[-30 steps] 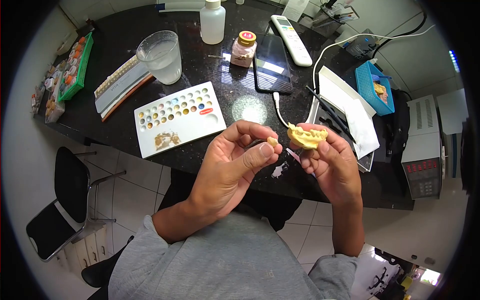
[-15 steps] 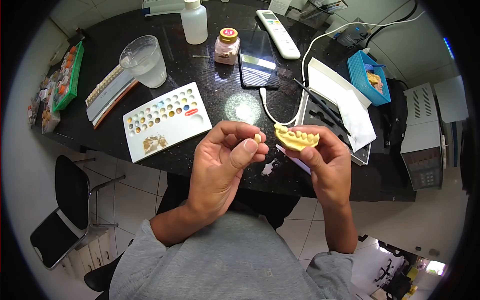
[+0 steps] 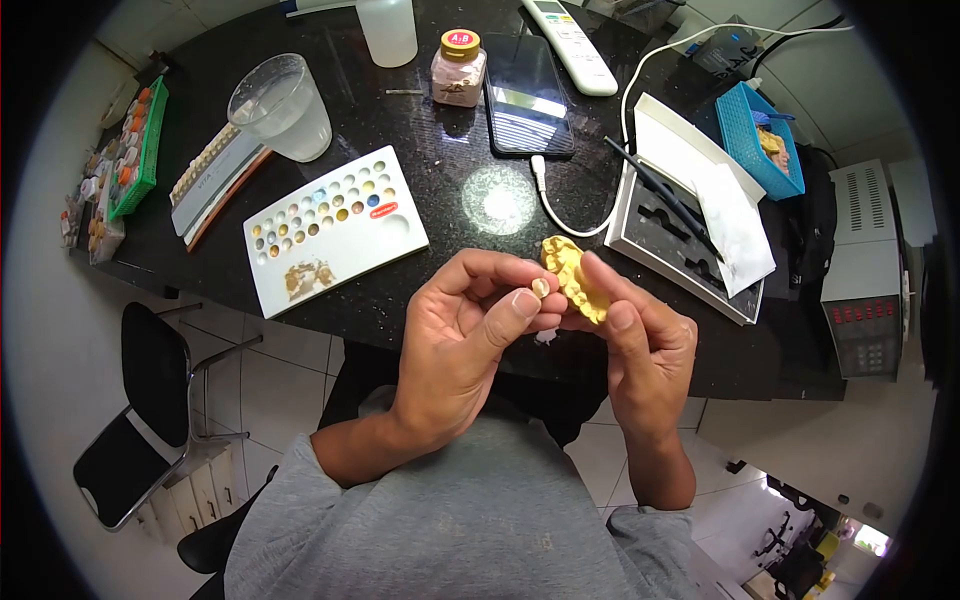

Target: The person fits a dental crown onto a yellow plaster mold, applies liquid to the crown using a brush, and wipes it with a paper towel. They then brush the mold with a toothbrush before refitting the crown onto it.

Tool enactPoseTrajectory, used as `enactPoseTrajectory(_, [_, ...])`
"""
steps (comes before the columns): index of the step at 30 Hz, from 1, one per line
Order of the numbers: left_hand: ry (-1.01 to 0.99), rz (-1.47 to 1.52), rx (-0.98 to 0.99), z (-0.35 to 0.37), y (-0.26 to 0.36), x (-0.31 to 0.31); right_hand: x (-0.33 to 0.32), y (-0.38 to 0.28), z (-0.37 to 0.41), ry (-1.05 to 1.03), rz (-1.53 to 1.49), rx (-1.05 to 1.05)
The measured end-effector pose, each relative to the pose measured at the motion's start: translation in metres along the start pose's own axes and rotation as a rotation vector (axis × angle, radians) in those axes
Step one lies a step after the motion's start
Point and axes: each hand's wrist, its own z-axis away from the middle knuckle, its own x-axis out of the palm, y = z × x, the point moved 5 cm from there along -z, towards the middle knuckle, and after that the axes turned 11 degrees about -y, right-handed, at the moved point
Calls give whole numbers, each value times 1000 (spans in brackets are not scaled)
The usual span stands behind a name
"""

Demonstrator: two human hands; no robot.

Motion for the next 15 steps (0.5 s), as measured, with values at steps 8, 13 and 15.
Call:
enactPoseTrajectory(8, [-17, -24, 64, 0, 3, -1, 5, -5, -6, -5, -167, 16])
enactPoseTrajectory(13, [-6, -14, 58, 1, 0, -3, 8, -4, -4, -1, -176, 13])
enactPoseTrajectory(15, [-3, -6, 56, 1, 1, -4, 10, -5, -4, -2, -139, -7])
